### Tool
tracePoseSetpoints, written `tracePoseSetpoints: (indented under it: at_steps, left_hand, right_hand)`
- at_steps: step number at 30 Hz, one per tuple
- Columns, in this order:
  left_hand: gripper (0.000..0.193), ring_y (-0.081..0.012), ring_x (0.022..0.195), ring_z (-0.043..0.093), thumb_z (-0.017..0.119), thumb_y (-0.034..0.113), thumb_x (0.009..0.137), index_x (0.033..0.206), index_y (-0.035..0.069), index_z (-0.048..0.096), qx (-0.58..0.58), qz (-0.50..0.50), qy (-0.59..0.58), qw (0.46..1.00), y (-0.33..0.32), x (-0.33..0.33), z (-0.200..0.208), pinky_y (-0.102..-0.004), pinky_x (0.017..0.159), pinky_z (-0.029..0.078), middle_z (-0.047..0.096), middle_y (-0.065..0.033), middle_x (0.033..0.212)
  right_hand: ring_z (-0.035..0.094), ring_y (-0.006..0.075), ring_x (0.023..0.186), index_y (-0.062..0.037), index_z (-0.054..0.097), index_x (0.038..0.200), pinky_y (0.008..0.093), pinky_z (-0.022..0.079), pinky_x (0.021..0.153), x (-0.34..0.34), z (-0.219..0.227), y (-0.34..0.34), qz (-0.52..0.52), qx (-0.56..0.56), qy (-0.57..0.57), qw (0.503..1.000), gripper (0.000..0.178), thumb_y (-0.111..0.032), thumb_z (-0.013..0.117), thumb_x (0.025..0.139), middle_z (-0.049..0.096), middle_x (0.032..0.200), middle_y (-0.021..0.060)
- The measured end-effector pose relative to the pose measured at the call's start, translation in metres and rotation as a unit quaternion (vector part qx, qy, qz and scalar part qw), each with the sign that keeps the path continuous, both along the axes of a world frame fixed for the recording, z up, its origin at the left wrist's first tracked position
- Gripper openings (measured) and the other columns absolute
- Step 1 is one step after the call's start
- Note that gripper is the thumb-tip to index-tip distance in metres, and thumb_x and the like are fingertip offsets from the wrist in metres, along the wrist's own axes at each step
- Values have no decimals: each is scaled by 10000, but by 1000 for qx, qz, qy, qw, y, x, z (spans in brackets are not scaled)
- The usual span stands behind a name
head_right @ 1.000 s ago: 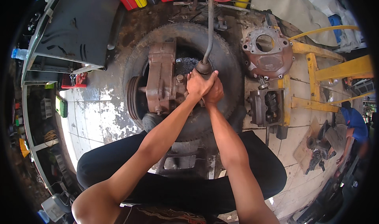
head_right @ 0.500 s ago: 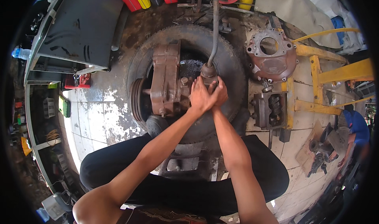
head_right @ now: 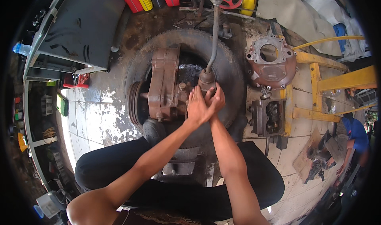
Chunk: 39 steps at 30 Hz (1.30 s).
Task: The person sits on the floor and uses a power tool to work on a mechanical component resting on a tire. They repeatedly apply the tool to a specific area of the machinery, adjusting their grip and position throughout the process.
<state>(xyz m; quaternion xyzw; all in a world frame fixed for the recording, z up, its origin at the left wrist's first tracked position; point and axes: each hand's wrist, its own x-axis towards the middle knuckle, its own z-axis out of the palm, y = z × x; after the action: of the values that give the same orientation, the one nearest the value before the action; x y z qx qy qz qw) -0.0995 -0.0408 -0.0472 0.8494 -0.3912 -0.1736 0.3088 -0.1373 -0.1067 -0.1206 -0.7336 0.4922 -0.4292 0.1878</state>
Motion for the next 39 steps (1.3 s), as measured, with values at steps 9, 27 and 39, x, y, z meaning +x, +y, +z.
tracePoseSetpoints:
  at_steps: [9,27,39]
  left_hand:
    - [1110,-459,1404,343,546,706,825,1369,-234,320,24,8,-2,1000,-6,1,10,-435,1195,236,402,-410,1411]
    - [1105,-481,1416,304,527,695,835,1391,-232,299,36,14,17,999,-12,-1,11,-445,1208,198,377,-418,1426]
    - [1125,-515,1379,337,595,697,803,1394,-214,302,2,33,-57,998,-13,-2,6,-515,1181,218,368,-414,1428]
  right_hand:
    - [675,361,947,-52,654,1143,443,549,821,-1,3,0,-15,33,34,999,316,-269,555,935,708,1044,157]
    - [680,355,924,-61,662,1130,445,554,794,-4,-8,-5,-13,0,28,1000,303,-261,581,917,711,1034,146]
    - [680,357,895,-80,663,1146,441,544,753,12,16,7,-18,100,0,995,310,-314,570,965,706,994,152]
